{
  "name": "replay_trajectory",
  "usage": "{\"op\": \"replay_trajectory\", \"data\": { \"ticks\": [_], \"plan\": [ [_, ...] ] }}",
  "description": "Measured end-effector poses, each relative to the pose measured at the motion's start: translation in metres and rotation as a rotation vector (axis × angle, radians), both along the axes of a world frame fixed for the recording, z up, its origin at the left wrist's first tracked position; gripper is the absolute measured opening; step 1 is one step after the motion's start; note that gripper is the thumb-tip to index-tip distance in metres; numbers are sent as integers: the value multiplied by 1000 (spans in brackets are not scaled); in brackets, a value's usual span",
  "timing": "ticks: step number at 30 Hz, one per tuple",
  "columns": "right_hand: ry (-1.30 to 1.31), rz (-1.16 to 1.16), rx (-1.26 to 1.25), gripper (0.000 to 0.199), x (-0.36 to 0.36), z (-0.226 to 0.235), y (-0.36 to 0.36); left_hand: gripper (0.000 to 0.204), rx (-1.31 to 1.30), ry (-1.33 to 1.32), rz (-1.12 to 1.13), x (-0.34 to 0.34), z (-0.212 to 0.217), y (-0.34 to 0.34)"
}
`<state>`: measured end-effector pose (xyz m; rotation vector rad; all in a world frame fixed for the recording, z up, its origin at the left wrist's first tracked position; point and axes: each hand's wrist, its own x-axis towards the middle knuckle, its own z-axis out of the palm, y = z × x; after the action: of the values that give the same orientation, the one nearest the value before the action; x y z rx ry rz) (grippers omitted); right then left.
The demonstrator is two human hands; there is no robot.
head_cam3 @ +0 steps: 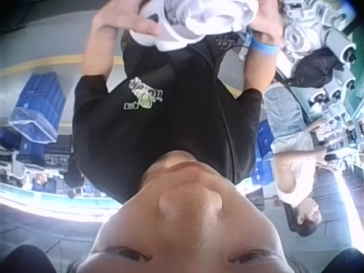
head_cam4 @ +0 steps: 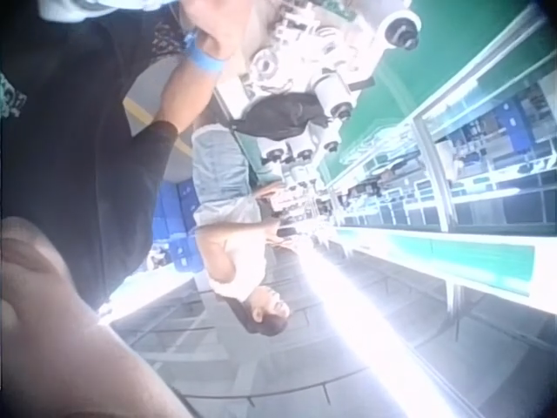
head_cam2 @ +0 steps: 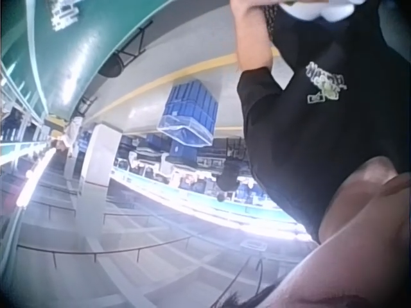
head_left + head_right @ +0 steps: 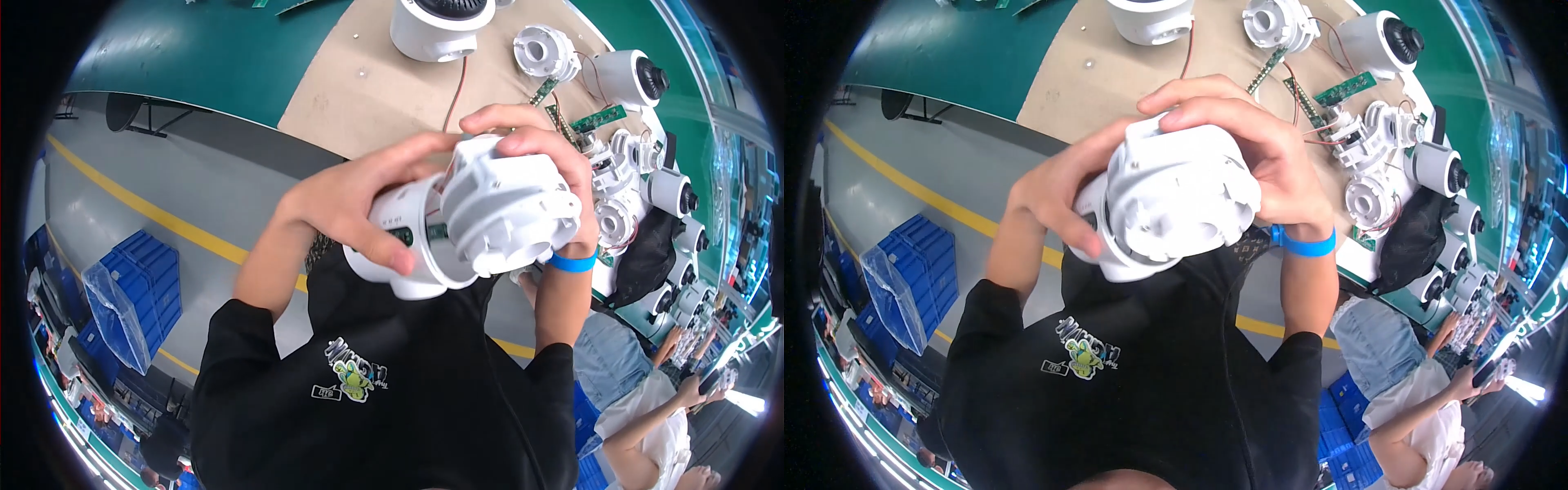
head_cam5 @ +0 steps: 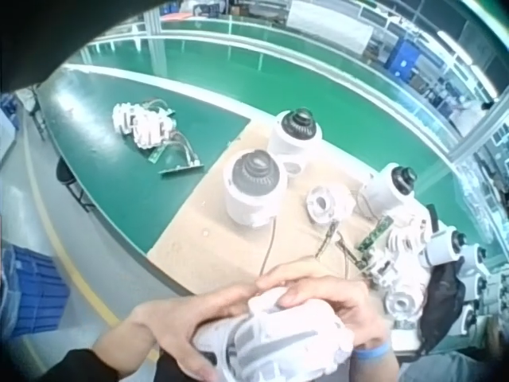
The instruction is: Assembling security camera components on a production line.
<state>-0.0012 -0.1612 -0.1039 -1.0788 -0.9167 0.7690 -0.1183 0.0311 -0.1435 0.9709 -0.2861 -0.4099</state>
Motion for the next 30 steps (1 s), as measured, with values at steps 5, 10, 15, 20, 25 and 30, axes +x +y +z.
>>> {"op": "replay_trajectory", "data": {
  "ticks": [5, 10, 15, 20, 25, 30],
  "plan": [
    [-327, -116, -7, 35, -3, 3, 0, 112, -325, 291, -26, -15, -4, -14],
    [-822, -304, -6, 29, -13, 6, 2, 110, -438, 469, -28, -16, 13, -29],
    [-1063, -287, -104, 32, -17, 18, -6, 110, -556, 405, -170, -19, -9, -34],
    [-332, 171, -198, 40, -1, 14, -26, 106, -596, 645, -59, -27, 2, -43],
    [475, 23, -304, 101, -37, 19, -29, 108, -420, 532, -176, -21, -10, -41],
    [58, -71, -559, 75, -52, 25, -29, 93, -275, 348, -138, -21, -28, -42]
  ]
}}
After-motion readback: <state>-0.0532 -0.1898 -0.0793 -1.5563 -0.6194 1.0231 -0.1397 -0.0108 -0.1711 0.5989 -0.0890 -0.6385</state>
